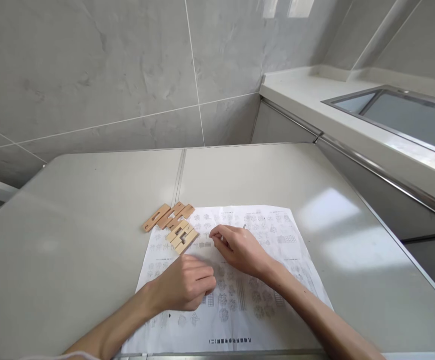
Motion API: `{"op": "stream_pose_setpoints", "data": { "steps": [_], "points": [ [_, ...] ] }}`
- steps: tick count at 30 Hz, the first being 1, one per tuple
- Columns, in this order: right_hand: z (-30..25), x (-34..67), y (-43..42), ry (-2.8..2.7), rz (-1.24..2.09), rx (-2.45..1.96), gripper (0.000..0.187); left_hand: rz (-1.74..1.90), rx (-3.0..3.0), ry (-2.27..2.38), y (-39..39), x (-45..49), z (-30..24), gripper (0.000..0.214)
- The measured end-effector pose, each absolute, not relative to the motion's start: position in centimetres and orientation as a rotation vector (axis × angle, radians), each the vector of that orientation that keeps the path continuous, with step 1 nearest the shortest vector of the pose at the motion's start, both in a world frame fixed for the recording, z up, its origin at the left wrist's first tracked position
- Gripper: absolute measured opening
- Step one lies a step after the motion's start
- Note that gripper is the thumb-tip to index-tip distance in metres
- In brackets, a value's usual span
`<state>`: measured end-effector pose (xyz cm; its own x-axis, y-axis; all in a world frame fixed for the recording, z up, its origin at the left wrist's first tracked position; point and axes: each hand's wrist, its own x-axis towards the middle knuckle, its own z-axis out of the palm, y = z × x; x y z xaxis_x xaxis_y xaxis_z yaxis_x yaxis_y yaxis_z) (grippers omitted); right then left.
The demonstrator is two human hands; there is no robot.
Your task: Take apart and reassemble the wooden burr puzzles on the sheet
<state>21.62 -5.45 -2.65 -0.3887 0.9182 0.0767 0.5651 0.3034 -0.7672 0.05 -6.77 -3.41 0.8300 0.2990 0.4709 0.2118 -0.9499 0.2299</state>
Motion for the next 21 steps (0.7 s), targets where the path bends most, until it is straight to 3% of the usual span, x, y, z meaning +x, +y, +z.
{"op": "stream_pose_setpoints", "data": {
  "steps": [9, 21],
  "points": [
    [-4.0, 22.8, -5.1, -1.947, 0.987, -1.277, 0.013, 0.751, 2.831, 0.426, -6.9, 0.1, -3.7, 0.021],
    [-4.8, 22.8, -5.2, -2.028, 0.823, -1.234, 0.016, 0.756, 2.849, 0.406, -6.8, 0.1, -3.4, 0.023]
  ]
}}
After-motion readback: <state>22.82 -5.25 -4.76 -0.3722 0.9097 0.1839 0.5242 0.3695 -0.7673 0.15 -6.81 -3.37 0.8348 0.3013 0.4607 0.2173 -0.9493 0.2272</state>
